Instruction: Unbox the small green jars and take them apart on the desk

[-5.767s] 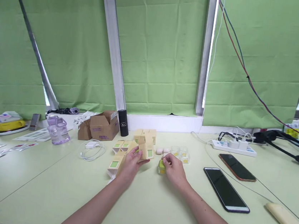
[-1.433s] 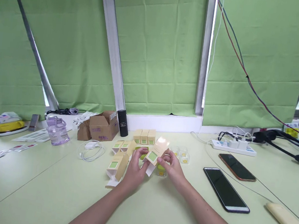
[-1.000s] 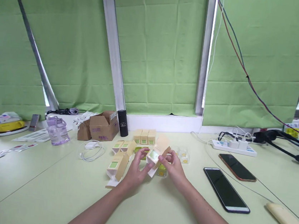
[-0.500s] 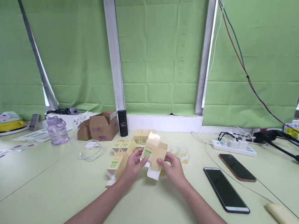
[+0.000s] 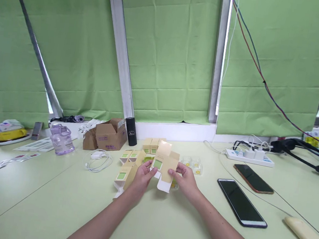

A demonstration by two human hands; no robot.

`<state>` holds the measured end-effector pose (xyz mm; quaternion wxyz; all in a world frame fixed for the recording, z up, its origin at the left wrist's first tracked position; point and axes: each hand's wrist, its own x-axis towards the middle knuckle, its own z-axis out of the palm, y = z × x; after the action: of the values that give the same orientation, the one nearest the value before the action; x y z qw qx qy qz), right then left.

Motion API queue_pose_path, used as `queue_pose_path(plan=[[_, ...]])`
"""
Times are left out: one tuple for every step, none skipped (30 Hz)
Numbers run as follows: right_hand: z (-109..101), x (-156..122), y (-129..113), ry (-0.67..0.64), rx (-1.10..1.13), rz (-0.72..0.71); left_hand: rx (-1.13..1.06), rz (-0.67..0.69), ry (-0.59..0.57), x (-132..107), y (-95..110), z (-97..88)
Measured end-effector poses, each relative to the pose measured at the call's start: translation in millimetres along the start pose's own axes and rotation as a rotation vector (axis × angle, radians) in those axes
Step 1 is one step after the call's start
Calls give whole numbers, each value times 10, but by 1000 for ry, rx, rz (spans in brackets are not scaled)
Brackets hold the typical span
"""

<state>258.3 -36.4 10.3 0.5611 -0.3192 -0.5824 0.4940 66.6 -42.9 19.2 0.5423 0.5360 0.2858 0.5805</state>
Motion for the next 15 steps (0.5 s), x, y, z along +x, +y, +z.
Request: queue_pose_path(plan=[[2, -2, -4, -7, 3, -14, 16, 20, 9, -7, 18, 11], [4, -4, -7, -19, 3, -29, 35, 36, 20, -15, 37, 21], [5, -4, -8, -33, 1, -44, 55, 50, 32, -24, 56, 30], [5, -2, -7, -44, -7, -56, 76, 60, 41, -32, 74, 37], [4, 2, -3, -50, -21, -68, 96, 69, 46, -41, 88, 42], [0, 8, 2, -48, -41, -79, 118, 79, 45, -48, 100, 43], [-4, 16, 8, -38, -67, -89, 143, 96, 41, -56, 109, 42], [-11, 23, 15, -19, -102, -100, 178, 124, 39, -63, 115, 39], [-18, 31, 22, 7, -146, -111, 230, 167, 40, -72, 119, 34], [-26, 38, 29, 41, -193, -120, 301, 225, 45, -82, 122, 30], [-34, 42, 37, 82, -237, -126, 387, 296, 48, -95, 124, 27], [-43, 45, 45, 120, -269, -132, 483, 377, 48, -111, 127, 25], [-52, 47, 54, 153, -275, -141, 580, 460, 39, -128, 129, 26], [-61, 47, 63, 176, -250, -148, 669, 539, 26, -146, 131, 30], [-69, 47, 74, 194, -192, -146, 745, 608, 11, -163, 132, 34]])
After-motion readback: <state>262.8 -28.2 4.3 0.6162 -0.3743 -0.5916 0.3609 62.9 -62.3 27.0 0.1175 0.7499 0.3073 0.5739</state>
